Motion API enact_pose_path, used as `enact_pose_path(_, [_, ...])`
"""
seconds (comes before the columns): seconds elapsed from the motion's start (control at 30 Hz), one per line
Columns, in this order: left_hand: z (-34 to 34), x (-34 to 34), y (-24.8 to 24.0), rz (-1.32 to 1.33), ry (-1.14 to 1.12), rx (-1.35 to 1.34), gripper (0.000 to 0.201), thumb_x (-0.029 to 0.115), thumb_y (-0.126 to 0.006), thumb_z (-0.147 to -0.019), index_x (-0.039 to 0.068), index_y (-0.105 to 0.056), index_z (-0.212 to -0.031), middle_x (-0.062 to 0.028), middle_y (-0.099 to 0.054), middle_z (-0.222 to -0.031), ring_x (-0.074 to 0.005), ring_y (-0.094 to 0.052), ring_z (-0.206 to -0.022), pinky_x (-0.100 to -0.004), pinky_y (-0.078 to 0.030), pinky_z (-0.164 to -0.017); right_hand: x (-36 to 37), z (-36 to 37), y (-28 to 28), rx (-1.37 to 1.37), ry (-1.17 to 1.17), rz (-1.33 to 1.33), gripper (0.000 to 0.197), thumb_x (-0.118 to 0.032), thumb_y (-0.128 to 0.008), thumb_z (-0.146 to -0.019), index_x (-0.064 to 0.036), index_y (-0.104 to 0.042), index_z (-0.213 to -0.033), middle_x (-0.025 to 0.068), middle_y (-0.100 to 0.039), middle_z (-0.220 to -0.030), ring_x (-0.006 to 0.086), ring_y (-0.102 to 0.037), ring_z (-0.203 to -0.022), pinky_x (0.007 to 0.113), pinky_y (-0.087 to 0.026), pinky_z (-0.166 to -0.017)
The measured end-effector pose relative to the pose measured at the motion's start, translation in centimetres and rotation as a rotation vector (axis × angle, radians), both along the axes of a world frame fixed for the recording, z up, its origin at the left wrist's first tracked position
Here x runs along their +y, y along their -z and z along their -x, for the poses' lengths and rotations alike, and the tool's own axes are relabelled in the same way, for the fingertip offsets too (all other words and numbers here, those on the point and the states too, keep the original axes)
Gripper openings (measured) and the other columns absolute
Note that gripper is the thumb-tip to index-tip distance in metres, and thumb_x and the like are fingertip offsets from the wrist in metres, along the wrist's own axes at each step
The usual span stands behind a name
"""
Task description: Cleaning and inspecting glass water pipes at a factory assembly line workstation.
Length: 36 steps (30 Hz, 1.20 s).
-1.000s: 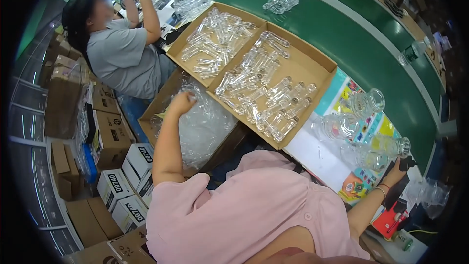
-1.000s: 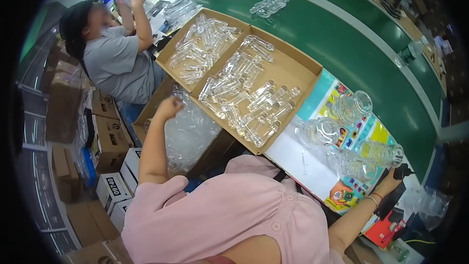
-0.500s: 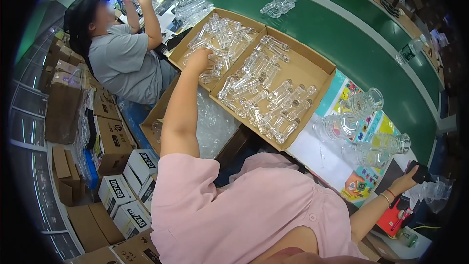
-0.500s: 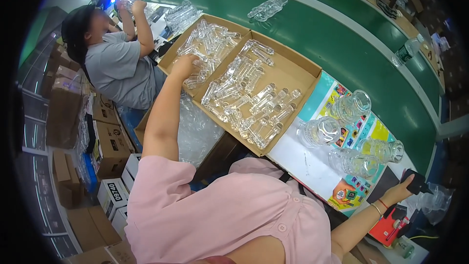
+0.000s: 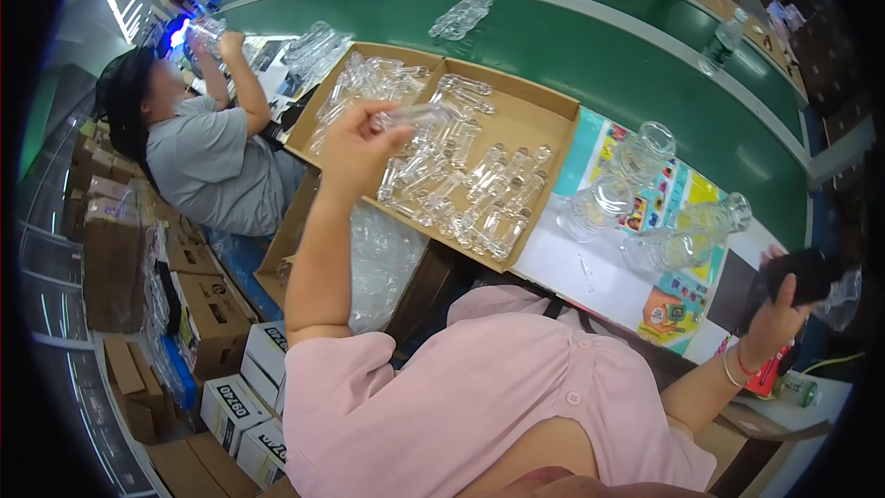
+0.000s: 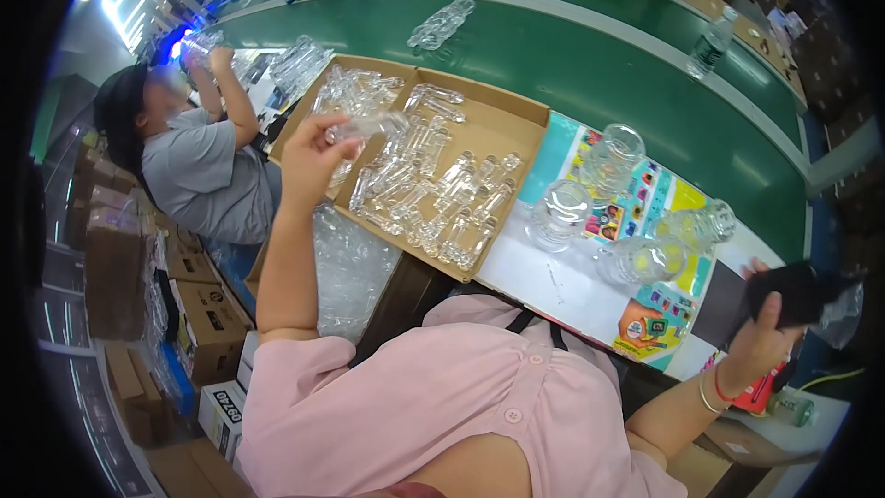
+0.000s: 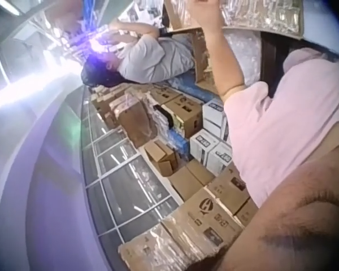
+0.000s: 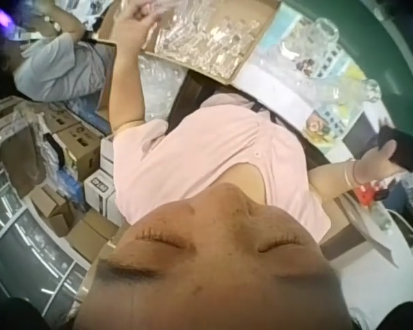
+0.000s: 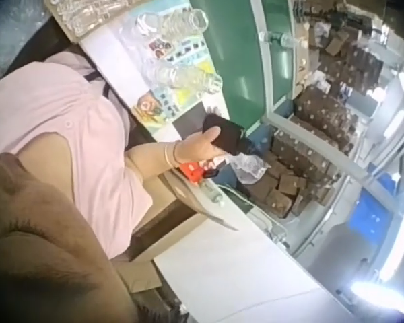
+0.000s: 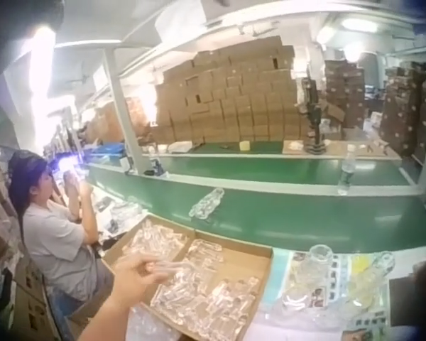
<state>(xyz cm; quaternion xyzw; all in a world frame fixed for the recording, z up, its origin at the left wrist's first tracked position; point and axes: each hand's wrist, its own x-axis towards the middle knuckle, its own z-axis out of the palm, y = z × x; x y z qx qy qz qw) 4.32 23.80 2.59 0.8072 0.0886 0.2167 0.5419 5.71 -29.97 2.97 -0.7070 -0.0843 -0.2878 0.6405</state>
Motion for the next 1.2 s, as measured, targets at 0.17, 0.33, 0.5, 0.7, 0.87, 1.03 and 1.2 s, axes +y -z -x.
enact_pose_path(0.17, [1.2,-12.2,-1.9,0.461,0.333,-0.179,0.037,-0.004,-0.068,-0.071,0.000,-0.058,-0.106,-0.0059,-0.058,-0.088,-0.0059,-0.052,-0.067,-0.0163,-0.044,-0.062,5.5,1.5,-2.4,0.029,-0.172,0.002,0.068,-0.036,-0.073,-0.070,-0.0001,-0.039,-0.117,0.0141,-0.057,-0.089,0.0200,-0.059,-0.066,0.027,-0.048,-0.055])
enact_pose_path(0.33, [1.4,-17.6,-1.1,0.354,0.523,-0.233,0.037,-0.007,-0.066,-0.071,0.000,-0.058,-0.107,-0.0081,-0.059,-0.098,-0.0083,-0.055,-0.079,-0.0210,-0.048,-0.070,6.5,1.6,-4.7,-0.014,-0.186,0.023,0.070,-0.040,-0.077,-0.065,-0.0017,-0.043,-0.112,0.0092,-0.055,-0.084,0.0127,-0.054,-0.056,0.020,-0.040,-0.044])
enact_pose_path(0.5, [1.3,-21.7,-0.6,0.402,0.581,-0.317,0.032,-0.007,-0.067,-0.070,0.001,-0.057,-0.100,-0.0097,-0.060,-0.104,-0.0116,-0.058,-0.088,-0.0234,-0.048,-0.072,6.9,0.7,-5.8,-0.106,-0.322,-0.211,0.057,-0.036,-0.072,-0.071,-0.0022,-0.045,-0.109,0.0052,-0.053,-0.086,0.0101,-0.051,-0.071,0.022,-0.041,-0.063])
enact_pose_path(0.7, [0.9,-24.5,-0.4,0.326,0.609,-0.414,0.030,-0.007,-0.067,-0.070,0.001,-0.056,-0.096,-0.0130,-0.061,-0.102,-0.0157,-0.060,-0.089,-0.0236,-0.050,-0.067,6.9,-1.8,-4.7,-0.181,-0.442,-1.102,0.043,-0.030,-0.063,-0.080,-0.0014,-0.047,-0.109,0.0130,-0.055,-0.100,0.0180,-0.053,-0.079,0.031,-0.046,-0.070])
enact_pose_path(0.87, [0.9,-24.7,-0.1,0.235,0.601,-0.452,0.029,-0.007,-0.069,-0.067,0.001,-0.057,-0.093,-0.0141,-0.061,-0.101,-0.0169,-0.060,-0.088,-0.0240,-0.051,-0.064,9.5,-0.4,-5.6,-0.119,-0.291,-0.686,0.042,-0.033,-0.057,-0.082,-0.0013,-0.047,-0.107,0.0127,-0.051,-0.102,0.0188,-0.054,-0.083,0.028,-0.049,-0.069])
enact_pose_path(1.03, [1.0,-25.0,-0.2,0.263,0.599,-0.456,0.030,-0.008,-0.070,-0.065,0.001,-0.058,-0.092,-0.0153,-0.061,-0.101,-0.0179,-0.060,-0.087,-0.0245,-0.050,-0.064,9.7,1.1,-5.8,-0.090,-0.247,-0.412,0.044,-0.034,-0.058,-0.077,0.0016,-0.048,-0.102,0.0125,-0.049,-0.095,0.0167,-0.051,-0.083,0.025,-0.046,-0.064])
enact_pose_path(1.2, [0.8,-25.1,0.0,0.245,0.623,-0.503,0.032,-0.008,-0.070,-0.064,0.001,-0.058,-0.092,-0.0155,-0.061,-0.101,-0.0178,-0.060,-0.087,-0.0249,-0.050,-0.065,10.3,1.4,-6.0,-0.213,-0.104,-0.166,0.045,-0.037,-0.056,-0.078,0.0046,-0.051,-0.094,0.0141,-0.050,-0.087,0.0175,-0.049,-0.078,0.024,-0.043,-0.062])
